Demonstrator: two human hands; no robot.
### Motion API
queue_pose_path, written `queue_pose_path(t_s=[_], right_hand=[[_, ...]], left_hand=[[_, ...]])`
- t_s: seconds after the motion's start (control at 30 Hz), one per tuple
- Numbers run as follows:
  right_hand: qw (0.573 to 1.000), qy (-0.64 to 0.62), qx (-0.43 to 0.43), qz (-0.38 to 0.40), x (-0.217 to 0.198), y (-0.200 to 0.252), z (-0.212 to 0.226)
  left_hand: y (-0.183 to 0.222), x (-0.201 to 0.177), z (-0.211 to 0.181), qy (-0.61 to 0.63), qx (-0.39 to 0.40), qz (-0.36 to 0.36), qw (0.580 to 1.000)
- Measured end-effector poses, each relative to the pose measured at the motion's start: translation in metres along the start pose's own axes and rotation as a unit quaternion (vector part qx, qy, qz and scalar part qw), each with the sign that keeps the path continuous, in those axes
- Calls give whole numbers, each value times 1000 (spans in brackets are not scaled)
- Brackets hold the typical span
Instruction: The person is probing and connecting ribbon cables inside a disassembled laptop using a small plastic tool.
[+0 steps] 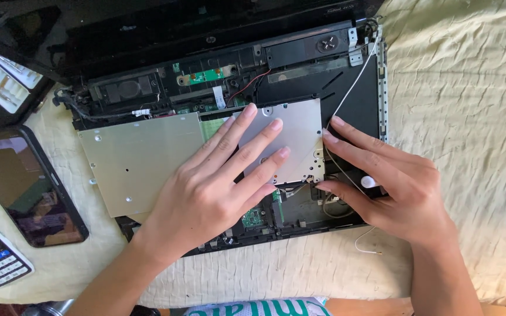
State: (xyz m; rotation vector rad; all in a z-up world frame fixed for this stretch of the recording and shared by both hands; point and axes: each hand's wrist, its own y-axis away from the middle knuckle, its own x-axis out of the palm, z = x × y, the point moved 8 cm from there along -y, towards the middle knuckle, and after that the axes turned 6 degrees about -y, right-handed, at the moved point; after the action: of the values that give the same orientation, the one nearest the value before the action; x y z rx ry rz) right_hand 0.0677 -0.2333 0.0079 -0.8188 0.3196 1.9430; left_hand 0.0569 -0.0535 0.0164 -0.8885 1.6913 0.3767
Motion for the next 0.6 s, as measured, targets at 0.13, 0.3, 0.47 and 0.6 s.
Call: queue_pose_path(t_s=[0.13,0.3,0.47,0.6], right_hand=[[1000,7,-6,0,0,-1,1],[1000,8,-7,3,1,-1,2],[1000,10,-4,-2,0,-1,1],[1000,0,10,-2,-1,-2,3]], left_hand=[[1,0,1,-1,1,1,1000],[1,-2,1,5,0,-8,1000],[0,-1,3,28,-4,-14,999],[3,0,3,24,-7,-20,999]])
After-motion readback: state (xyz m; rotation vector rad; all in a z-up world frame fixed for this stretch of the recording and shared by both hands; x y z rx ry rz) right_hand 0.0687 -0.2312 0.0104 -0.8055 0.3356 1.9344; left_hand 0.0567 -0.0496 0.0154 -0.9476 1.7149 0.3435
